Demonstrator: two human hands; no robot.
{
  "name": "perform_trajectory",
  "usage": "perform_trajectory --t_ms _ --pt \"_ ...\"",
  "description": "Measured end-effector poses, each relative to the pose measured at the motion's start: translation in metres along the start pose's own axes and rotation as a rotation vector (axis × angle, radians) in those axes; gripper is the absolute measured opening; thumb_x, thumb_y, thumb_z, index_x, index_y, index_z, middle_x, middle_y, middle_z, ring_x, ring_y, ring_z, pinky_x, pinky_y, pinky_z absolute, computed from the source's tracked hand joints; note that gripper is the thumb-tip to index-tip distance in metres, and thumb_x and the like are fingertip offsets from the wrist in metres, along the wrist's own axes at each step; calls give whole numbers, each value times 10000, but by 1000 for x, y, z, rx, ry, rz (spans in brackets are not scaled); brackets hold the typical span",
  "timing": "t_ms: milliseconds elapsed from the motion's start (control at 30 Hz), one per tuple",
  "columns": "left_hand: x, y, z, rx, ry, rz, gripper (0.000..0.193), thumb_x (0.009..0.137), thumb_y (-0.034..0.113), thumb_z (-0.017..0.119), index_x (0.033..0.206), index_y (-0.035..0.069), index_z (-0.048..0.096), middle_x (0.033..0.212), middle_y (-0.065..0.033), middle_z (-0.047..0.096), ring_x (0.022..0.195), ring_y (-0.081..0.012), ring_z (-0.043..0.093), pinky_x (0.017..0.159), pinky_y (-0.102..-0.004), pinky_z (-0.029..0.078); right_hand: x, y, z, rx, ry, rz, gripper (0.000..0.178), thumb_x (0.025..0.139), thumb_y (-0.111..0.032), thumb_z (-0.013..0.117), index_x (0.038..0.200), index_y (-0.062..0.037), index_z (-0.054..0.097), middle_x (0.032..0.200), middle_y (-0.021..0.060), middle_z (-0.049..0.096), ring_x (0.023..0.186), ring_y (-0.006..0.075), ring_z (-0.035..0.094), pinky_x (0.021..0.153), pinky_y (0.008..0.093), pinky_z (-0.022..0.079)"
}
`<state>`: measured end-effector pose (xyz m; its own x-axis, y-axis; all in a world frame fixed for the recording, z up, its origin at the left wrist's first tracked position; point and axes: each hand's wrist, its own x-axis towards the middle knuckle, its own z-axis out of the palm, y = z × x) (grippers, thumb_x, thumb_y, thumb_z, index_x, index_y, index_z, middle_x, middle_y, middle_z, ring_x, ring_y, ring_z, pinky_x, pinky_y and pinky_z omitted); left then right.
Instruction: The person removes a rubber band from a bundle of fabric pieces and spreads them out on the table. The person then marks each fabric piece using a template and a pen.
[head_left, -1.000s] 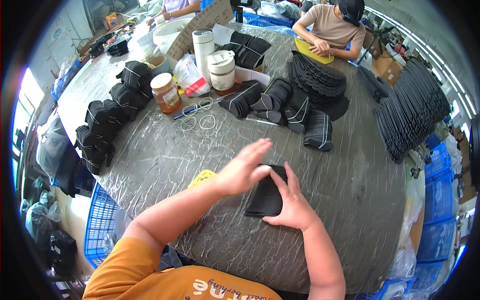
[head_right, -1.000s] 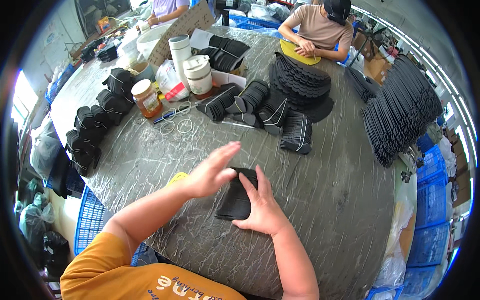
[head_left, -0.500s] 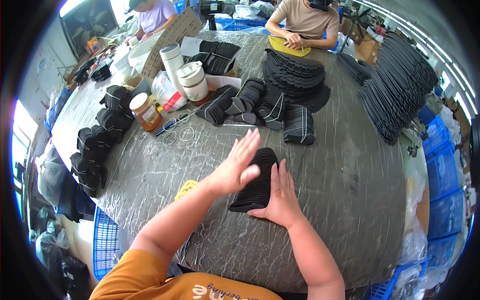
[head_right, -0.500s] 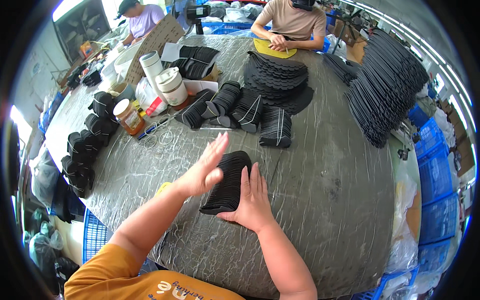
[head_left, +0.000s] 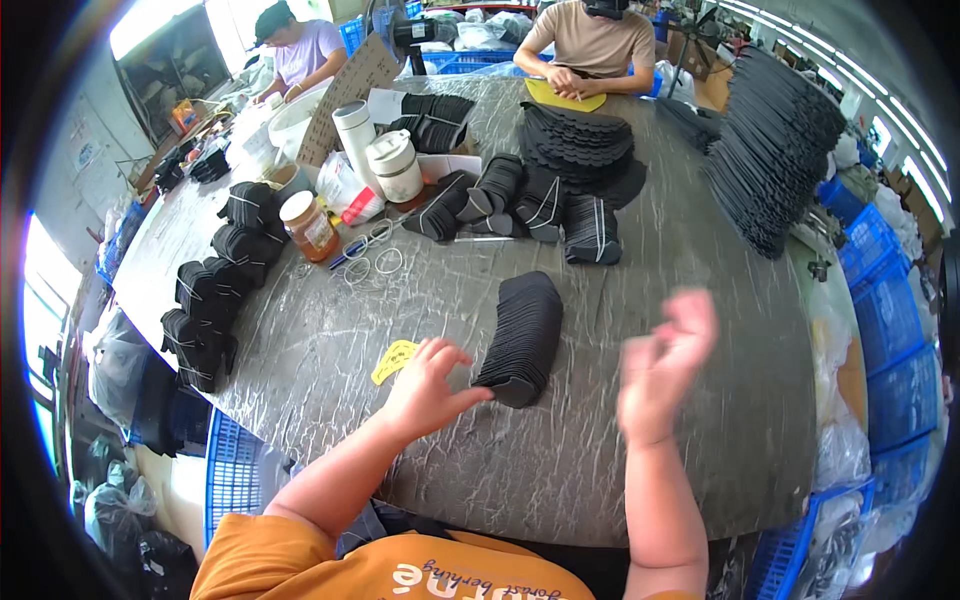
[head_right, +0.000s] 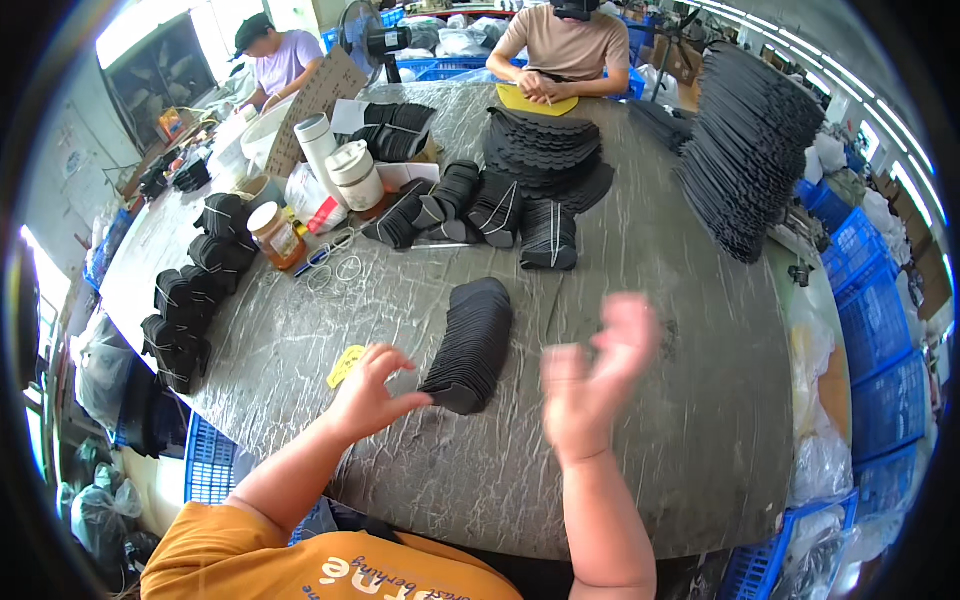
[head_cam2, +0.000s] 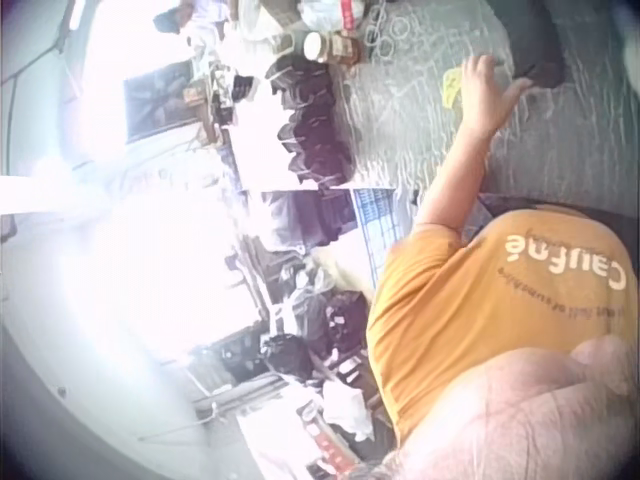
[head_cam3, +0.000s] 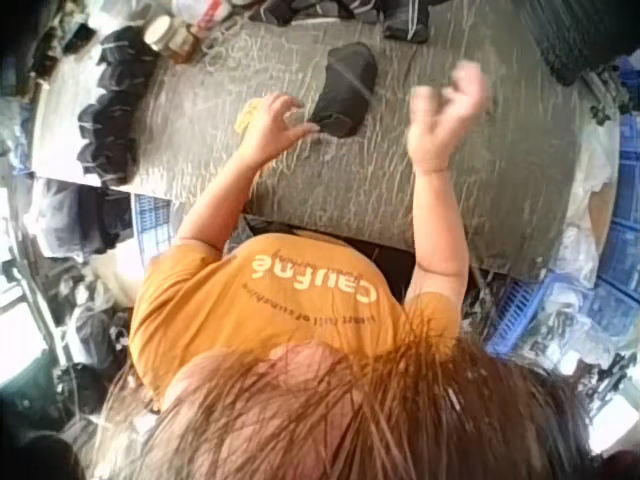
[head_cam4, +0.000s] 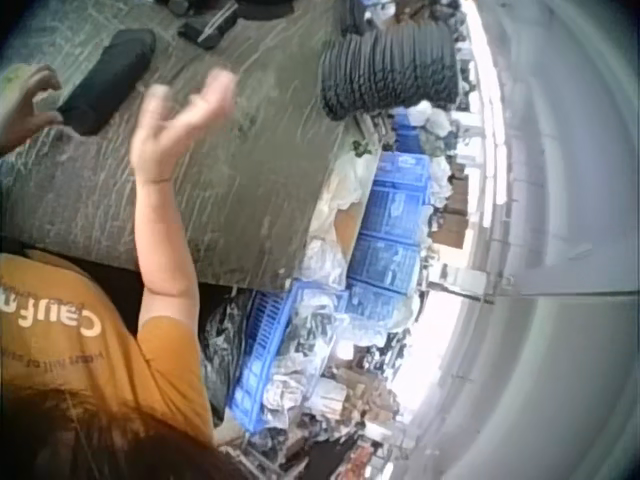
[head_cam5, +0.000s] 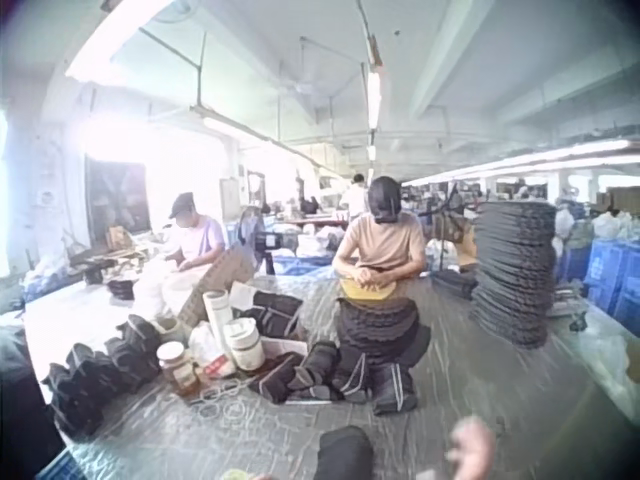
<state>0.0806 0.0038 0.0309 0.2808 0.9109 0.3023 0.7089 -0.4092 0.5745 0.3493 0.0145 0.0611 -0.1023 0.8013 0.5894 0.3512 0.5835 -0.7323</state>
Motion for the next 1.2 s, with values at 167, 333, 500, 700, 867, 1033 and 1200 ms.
perform_trajectory --t_ms 167,333,500,700,867,1033,1200 --pt "-21 -11 23 -75 -127 -277 252 763 207 826 876 25 693 812 -124 681 767 -271 684 708 -363 549 -53 -8 29 -84 -292 223 149 880 -117 726 943 15 699 816 137 704 662 240 674 642 325 530" --pt "-29 -12 29 -93 -12 -203 235 776 189 815 893 28 689 814 -125 691 744 -258 690 690 -350 548 -83 -1 37 8 -107 445 119 921 -76 677 1000 13 685 832 125 698 669 159 642 631 289 511" --pt "-30 -13 29 -98 -31 -301 255 762 204 811 911 44 679 860 -137 689 813 -332 679 718 -413 538 -100 0 55 40 -162 514 151 913 -71 682 1036 16 667 853 132 701 714 185 673 684 306 539" --pt "-30 -11 29 -193 -15 -257 286 750 214 820 934 45 680 917 -143 692 830 -330 682 736 -409 545 -93 -1 59 -46 -130 541 279 883 -74 732 1123 16 622 819 80 689 709 123 654 649 291 542" --pt "-30 -13 33 -114 -26 -235 292 730 201 834 934 51 688 912 -133 694 843 -315 689 763 -398 552 -95 8 71 -286 -58 368 315 811 -106 809 1043 14 634 776 88 671 606 161 624 604 307 525" --pt "-35 -17 29 -256 -6 -212 263 740 145 848 890 18 673 800 -101 673 683 -188 655 645 -324 531 -98 -5 64 -214 -79 514 272 874 -145 770 1032 15 616 823 92 665 603 126 620 586 287 524" --pt "-38 -22 20 -540 -83 -143 161 745 18 797 838 30 666 797 -79 666 730 -186 661 664 -309 527 -90 -15 49 398 -35 1016 244 1027 -262 581 1068 -23 564 895 90 649 632 167 662 531 272 521"
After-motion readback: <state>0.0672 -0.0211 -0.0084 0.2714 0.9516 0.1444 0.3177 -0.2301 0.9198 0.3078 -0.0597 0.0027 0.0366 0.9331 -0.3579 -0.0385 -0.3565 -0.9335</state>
